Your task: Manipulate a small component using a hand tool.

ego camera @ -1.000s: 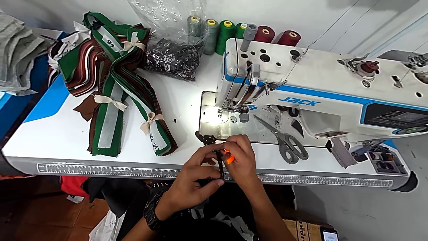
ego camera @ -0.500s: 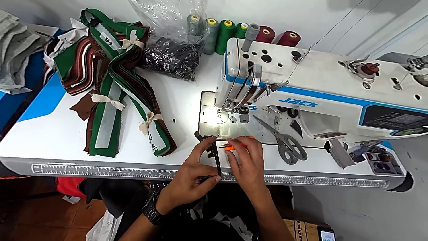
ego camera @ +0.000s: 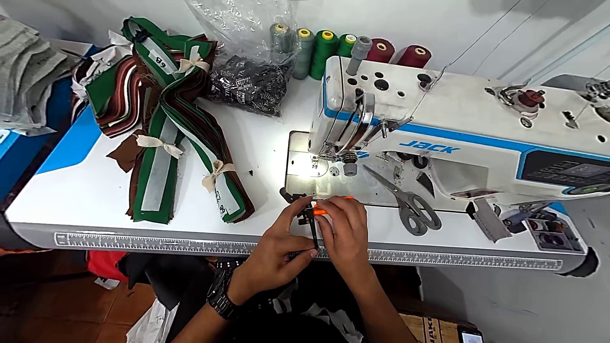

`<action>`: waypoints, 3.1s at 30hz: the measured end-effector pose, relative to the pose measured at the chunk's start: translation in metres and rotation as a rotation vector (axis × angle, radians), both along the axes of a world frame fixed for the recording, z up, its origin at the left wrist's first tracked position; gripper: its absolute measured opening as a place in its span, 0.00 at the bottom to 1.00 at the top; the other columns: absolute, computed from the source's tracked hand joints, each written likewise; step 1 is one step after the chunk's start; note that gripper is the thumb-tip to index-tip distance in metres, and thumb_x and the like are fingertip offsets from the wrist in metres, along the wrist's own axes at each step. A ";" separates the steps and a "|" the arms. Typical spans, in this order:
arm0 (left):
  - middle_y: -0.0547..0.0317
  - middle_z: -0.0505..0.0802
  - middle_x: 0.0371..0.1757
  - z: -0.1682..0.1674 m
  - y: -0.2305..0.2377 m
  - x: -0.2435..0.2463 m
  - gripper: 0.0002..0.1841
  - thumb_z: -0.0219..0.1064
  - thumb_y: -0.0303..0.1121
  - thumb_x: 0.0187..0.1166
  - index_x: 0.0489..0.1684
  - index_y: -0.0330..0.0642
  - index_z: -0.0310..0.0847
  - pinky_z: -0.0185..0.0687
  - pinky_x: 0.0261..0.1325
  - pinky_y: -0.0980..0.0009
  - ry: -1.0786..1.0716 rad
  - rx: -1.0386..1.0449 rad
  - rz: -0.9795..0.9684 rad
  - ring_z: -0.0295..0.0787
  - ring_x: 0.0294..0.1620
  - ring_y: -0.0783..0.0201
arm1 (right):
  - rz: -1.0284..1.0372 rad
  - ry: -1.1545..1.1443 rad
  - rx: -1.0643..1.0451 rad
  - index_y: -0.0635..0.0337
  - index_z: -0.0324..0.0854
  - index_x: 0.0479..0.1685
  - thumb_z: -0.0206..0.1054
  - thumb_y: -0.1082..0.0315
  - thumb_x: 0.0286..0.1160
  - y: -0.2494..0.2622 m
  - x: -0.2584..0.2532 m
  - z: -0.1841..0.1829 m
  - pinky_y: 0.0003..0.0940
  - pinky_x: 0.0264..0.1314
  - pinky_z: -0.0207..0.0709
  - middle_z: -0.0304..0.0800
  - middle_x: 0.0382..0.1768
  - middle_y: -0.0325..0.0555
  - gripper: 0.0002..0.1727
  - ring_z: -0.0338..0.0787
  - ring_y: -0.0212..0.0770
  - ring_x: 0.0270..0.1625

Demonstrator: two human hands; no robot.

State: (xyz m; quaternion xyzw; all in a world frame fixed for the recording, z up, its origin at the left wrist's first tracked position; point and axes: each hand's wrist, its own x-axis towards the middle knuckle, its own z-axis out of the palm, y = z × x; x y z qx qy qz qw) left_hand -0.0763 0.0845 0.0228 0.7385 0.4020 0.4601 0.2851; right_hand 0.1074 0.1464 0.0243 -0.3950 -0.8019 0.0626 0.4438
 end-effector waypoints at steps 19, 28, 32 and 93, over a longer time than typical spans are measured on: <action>0.51 0.86 0.73 0.001 0.003 0.009 0.07 0.68 0.31 0.82 0.35 0.41 0.90 0.86 0.75 0.58 -0.126 0.079 0.238 0.83 0.75 0.55 | -0.187 0.069 -0.081 0.51 0.87 0.63 0.72 0.57 0.78 0.004 0.030 -0.006 0.45 0.68 0.78 0.86 0.59 0.43 0.18 0.83 0.45 0.65; 0.50 0.82 0.78 -0.001 0.002 0.007 0.08 0.69 0.34 0.81 0.37 0.44 0.94 0.82 0.79 0.55 -0.125 0.049 0.191 0.77 0.80 0.53 | -0.015 -0.002 -0.057 0.48 0.88 0.59 0.72 0.60 0.79 0.004 0.012 -0.002 0.45 0.71 0.76 0.87 0.59 0.40 0.13 0.82 0.44 0.67; 0.49 0.82 0.78 -0.001 0.003 0.006 0.09 0.68 0.35 0.83 0.37 0.44 0.94 0.82 0.79 0.55 -0.128 0.040 0.175 0.78 0.80 0.53 | 0.049 0.017 -0.051 0.48 0.88 0.58 0.72 0.62 0.78 0.003 0.001 0.003 0.45 0.72 0.76 0.87 0.58 0.39 0.13 0.83 0.43 0.66; 0.61 0.94 0.61 0.008 0.009 0.021 0.14 0.79 0.30 0.67 0.11 0.45 0.83 0.93 0.49 0.71 -0.232 -0.034 0.495 0.93 0.48 0.68 | -0.109 0.018 -0.103 0.48 0.89 0.61 0.74 0.58 0.76 0.006 0.028 -0.005 0.42 0.66 0.80 0.88 0.59 0.41 0.17 0.84 0.43 0.65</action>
